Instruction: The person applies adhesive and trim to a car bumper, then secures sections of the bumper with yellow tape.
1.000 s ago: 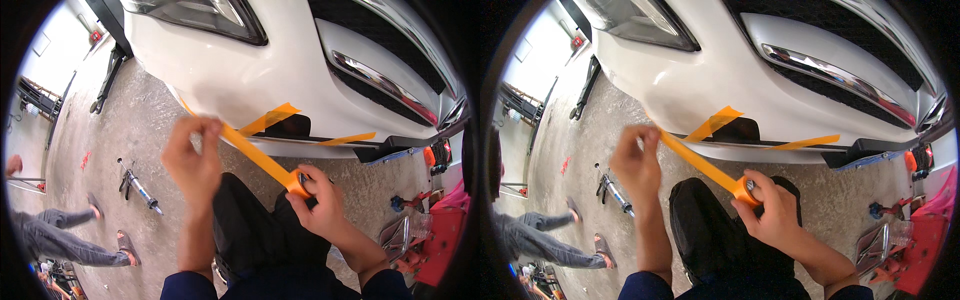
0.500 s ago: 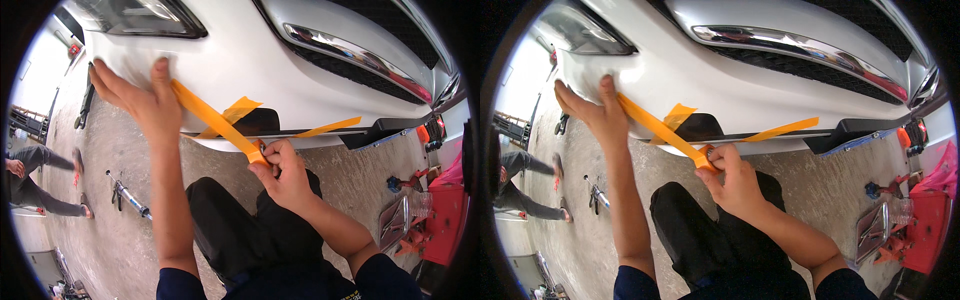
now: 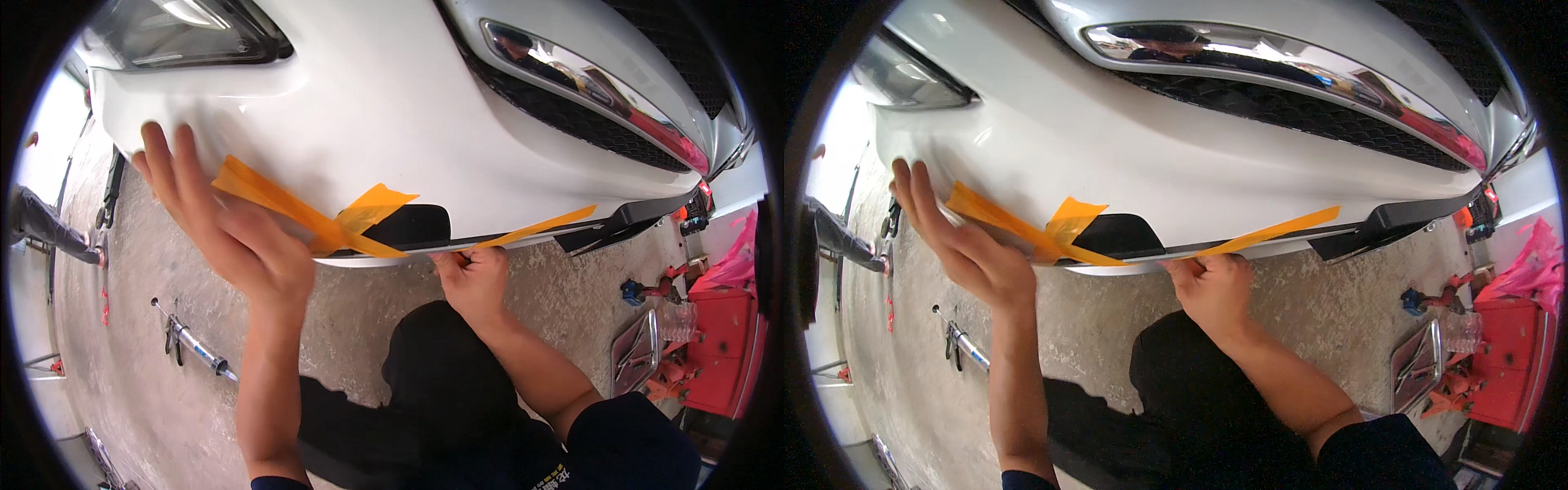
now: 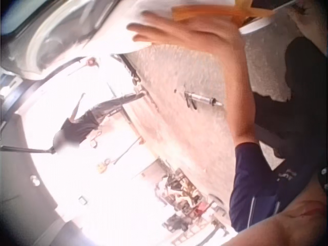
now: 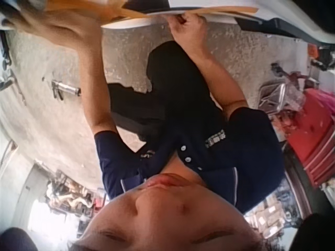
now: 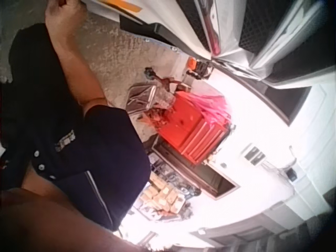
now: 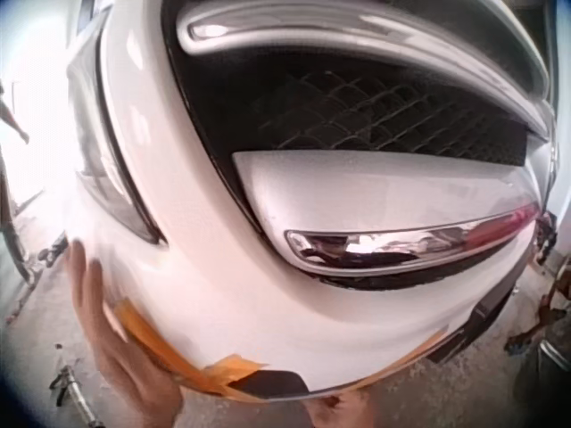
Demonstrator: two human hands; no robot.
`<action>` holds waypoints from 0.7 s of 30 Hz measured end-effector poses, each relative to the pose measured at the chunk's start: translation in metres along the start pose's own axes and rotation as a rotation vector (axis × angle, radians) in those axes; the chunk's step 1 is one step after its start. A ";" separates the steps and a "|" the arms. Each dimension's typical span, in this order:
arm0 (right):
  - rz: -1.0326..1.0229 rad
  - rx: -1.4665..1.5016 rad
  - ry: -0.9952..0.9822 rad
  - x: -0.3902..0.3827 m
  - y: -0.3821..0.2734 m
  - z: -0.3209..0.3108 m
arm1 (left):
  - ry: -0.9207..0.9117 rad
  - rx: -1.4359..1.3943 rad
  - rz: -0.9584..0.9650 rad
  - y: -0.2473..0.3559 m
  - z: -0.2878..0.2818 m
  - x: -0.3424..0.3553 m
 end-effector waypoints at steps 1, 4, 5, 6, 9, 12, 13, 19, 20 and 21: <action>-0.045 0.022 -0.006 0.001 0.002 0.001 | 0.005 -0.005 -0.001 0.004 -0.001 -0.006; -0.098 0.084 0.049 0.002 0.010 0.007 | -0.287 0.076 0.129 0.009 0.002 -0.019; -0.113 0.142 0.089 0.001 0.011 0.010 | -0.290 0.076 0.124 0.009 0.000 -0.018; -0.111 0.139 0.085 0.000 0.013 0.011 | -0.276 0.094 0.110 0.009 0.000 -0.017; -0.131 0.151 0.099 -0.002 0.013 0.012 | -0.281 0.096 0.091 0.009 -0.004 -0.015; -0.078 0.150 -0.032 -0.006 0.001 0.009 | -0.219 0.011 0.084 0.000 -0.011 -0.016; -0.086 0.152 -0.036 -0.009 0.001 0.008 | -0.214 -0.008 0.048 -0.003 -0.015 -0.018; -0.013 0.212 -0.160 -0.013 0.000 0.001 | -0.258 0.027 0.043 0.013 -0.016 -0.026; -0.023 0.214 -0.149 -0.014 -0.001 -0.001 | -0.329 0.026 0.068 0.021 -0.014 -0.031; -0.034 0.218 -0.137 -0.015 -0.001 -0.002 | -0.369 0.024 0.045 0.028 -0.010 -0.032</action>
Point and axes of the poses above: each hand's wrist, its own x-axis towards the middle knuckle, its own z-axis out of the palm, y = z × x, the point moved 1 cm from there along x, towards the middle knuckle, and after that the axes turned 15 degrees about z, right-handed, at the moved point
